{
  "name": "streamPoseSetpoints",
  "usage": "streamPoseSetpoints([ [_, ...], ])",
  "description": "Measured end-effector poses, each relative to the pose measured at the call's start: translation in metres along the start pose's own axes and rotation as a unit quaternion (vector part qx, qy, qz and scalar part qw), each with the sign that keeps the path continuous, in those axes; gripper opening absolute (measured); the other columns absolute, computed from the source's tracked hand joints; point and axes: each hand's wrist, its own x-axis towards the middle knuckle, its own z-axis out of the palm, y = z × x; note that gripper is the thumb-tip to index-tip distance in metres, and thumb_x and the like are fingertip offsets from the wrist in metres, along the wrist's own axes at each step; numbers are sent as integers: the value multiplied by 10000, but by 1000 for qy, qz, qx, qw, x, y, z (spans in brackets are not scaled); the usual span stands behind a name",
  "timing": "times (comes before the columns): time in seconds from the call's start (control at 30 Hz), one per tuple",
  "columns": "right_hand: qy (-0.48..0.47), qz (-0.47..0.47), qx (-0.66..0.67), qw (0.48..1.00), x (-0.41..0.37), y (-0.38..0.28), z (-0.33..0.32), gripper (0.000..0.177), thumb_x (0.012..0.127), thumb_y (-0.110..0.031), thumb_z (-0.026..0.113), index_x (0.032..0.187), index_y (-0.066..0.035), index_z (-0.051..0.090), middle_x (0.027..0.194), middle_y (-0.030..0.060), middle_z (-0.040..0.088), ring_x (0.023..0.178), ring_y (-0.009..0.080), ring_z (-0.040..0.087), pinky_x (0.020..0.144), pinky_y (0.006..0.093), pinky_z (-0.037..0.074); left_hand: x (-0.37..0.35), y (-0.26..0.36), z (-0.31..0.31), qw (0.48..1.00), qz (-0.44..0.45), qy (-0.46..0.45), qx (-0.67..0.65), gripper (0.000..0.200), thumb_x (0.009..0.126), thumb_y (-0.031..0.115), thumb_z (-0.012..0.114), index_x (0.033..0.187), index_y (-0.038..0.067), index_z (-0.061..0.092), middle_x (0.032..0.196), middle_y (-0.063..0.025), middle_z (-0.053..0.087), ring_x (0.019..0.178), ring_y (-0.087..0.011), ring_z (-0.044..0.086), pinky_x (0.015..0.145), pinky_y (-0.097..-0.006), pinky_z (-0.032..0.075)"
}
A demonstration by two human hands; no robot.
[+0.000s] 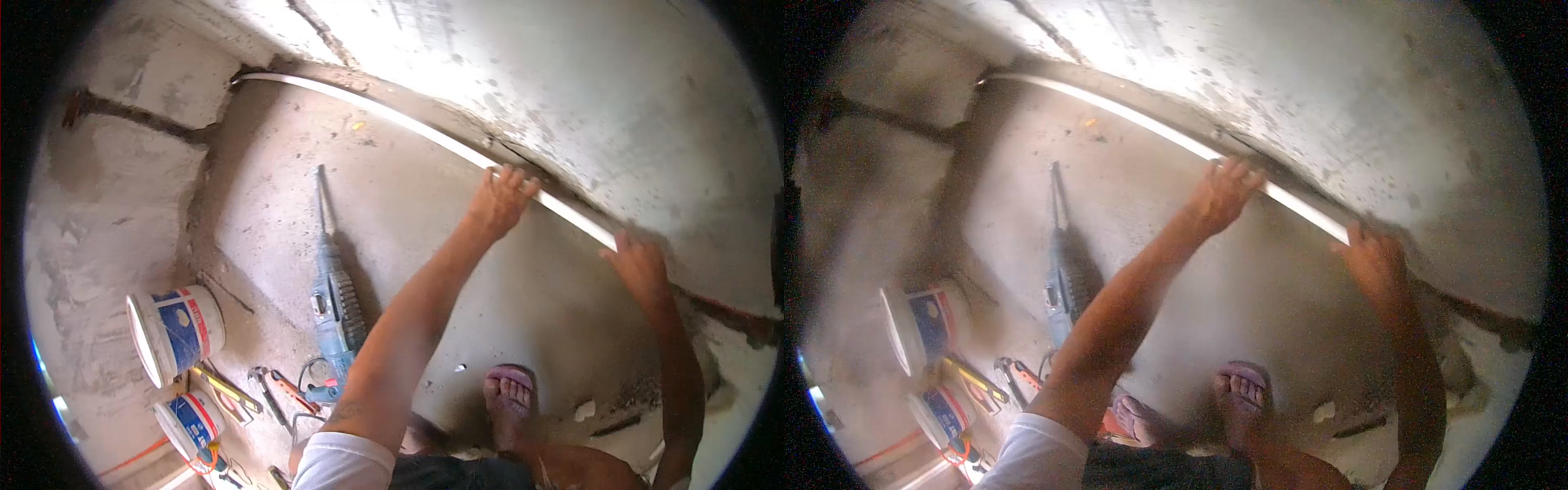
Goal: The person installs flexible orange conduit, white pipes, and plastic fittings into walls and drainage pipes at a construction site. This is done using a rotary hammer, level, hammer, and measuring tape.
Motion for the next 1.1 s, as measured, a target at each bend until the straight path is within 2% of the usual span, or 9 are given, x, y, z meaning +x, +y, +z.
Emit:
streamPoseSetpoints([
  [0.17,-46,44,98,993,32,16,34,625,920,-538,510,1268,-20,472,998,161,659,878,295,635,851,462,468,4,1,20,994,-24,76,-78,626,872,66,558,1448,144,324,1448,-179,362,1381,-361,283,1067,-527,328],
  [0.27,-80,31,156,984,41,21,48,654,941,-555,452,1329,-30,419,936,164,650,840,273,643,773,451,506,7,-6,45,986,13,117,-120,648,858,35,555,1453,146,323,1458,-168,348,1381,-376,275,1053,-523,340],
  [0.3,69,-4,97,993,42,24,87,618,948,-564,426,1269,-39,469,853,129,638,753,218,624,704,412,524,6,-10,56,984,37,126,-117,659,850,22,557,1453,149,325,1458,-160,347,1376,-380,279,1045,-519,348],
  [0.37,45,7,31,998,43,18,77,561,948,-559,436,1143,-45,546,737,70,611,663,175,610,630,361,528,5,3,20,993,8,74,-88,648,839,5,564,1433,158,354,1447,-147,354,1357,-388,303,1039,-519,357],
  [0.4,132,-8,26,991,43,20,86,506,949,-531,457,1071,-53,567,680,51,590,610,176,605,582,345,523,7,3,22,993,-1,70,-90,644,837,9,572,1425,162,362,1441,-147,358,1349,-387,314,1038,-527,356],
  [0.53,426,-91,53,899,52,21,119,331,934,-403,548,932,-74,589,625,43,586,556,190,623,502,336,519,10,11,11,996,-36,33,-68,668,836,-52,546,1437,155,339,1467,-153,330,1379,-343,291,1081,-565,330],
  [0.83,430,-78,-18,899,51,5,133,173,908,-251,605,893,-82,636,678,51,646,610,185,669,490,342,536,7,13,10,999,-37,-14,6,588,881,60,556,1430,145,362,1470,-139,324,1399,-330,240,1081,-580,307],
  [1.0,263,-60,-5,963,58,20,116,231,866,-176,652,1081,-91,654,902,87,704,636,184,681,457,329,529,12,19,15,996,-51,65,-41,644,827,63,633,1412,156,381,1442,-167,330,1356,-377,291,1056,-542,335],
  [1.1,358,-117,-79,923,62,30,119,264,870,-178,658,1111,-70,653,870,102,712,582,167,662,435,320,519,12,29,14,990,-85,105,-45,646,813,71,649,1401,150,394,1405,-180,352,1317,-388,325,1024,-548,356],
])
